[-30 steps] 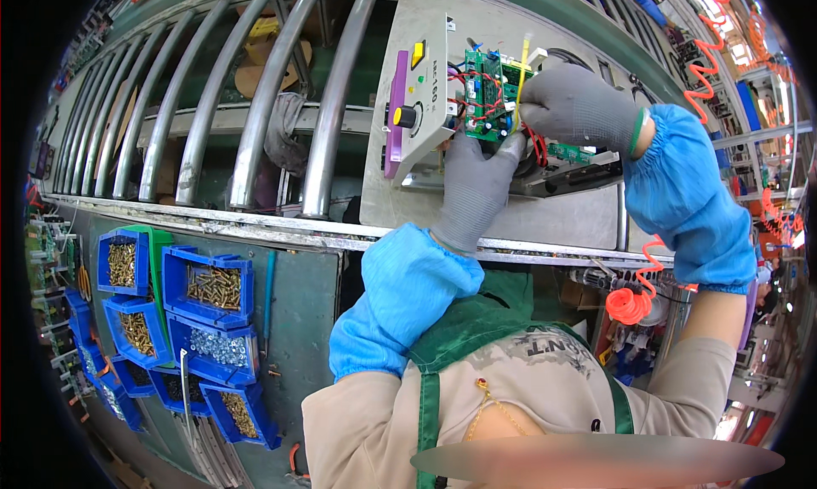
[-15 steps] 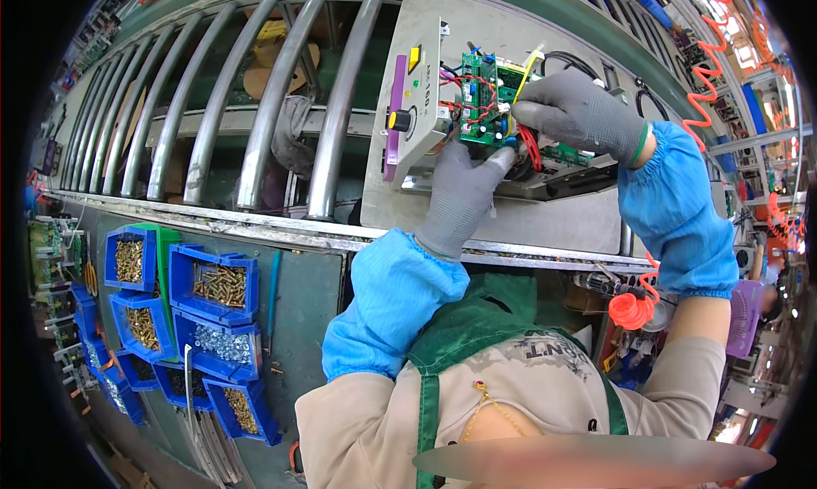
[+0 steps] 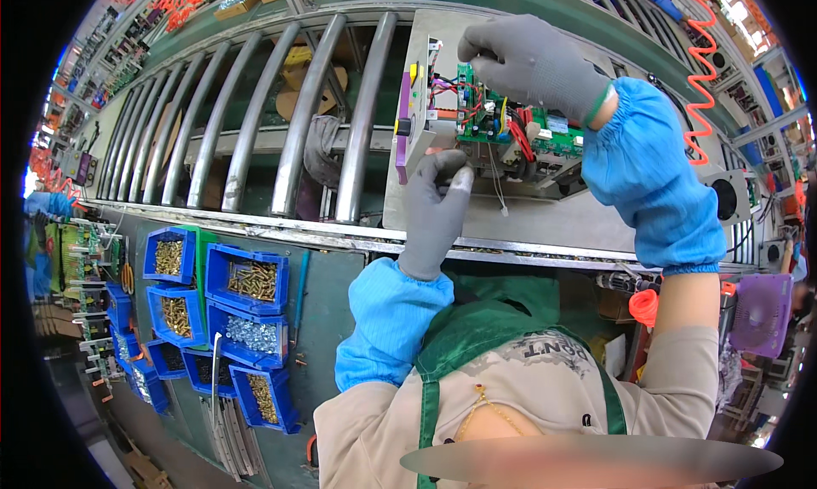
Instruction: Assembling and wiring electronic components on an inverter frame using a pneumatic screwdriver on a factory assembly line.
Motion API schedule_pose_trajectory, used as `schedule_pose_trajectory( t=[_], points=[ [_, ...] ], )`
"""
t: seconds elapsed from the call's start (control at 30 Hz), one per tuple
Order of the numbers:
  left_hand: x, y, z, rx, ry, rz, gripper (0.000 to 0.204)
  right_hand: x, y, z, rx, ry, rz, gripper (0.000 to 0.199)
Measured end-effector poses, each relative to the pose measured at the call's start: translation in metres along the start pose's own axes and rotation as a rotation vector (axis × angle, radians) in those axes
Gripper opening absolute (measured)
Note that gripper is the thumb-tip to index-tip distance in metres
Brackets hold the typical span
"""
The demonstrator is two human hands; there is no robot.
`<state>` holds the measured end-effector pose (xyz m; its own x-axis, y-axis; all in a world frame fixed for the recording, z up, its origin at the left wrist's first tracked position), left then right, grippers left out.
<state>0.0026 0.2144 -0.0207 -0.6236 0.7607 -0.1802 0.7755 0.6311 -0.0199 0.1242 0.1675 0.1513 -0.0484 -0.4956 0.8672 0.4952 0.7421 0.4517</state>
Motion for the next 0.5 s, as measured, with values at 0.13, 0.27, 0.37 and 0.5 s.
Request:
schedule_pose_trajectory(
  t=[0.13,0.27,0.37,0.5],
  points=[
    [0.001,0.004,0.003,0.017,-0.027,0.004,0.030,-0.035,-0.006,0.013,0.018,-0.125,0.308,0.025],
    [-0.005,0.016,0.017,-0.094,0.000,-0.010,0.032,-0.059,-0.006,0.016,-0.044,-0.317,0.403,0.034],
    [-0.030,0.037,0.061,0.301,-0.753,0.017,0.030,-0.050,0.001,0.008,-0.102,-0.144,0.313,0.034],
    [-0.059,0.048,0.030,0.448,-1.096,0.032,0.031,-0.034,-0.004,0.006,-0.054,-0.060,0.211,0.030]
  ],
)
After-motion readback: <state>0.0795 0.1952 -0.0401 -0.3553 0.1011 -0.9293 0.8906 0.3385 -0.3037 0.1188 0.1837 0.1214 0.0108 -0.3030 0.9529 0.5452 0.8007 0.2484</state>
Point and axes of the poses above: each hand's wrist, its own y-axis towards the middle knuckle, its own x-axis out of the back of the hand, z = x × y, the point moved 9 cm from there along y, towards the middle knuckle, and after that the axes turned 15 degrees about -z, right-handed, at the moved point
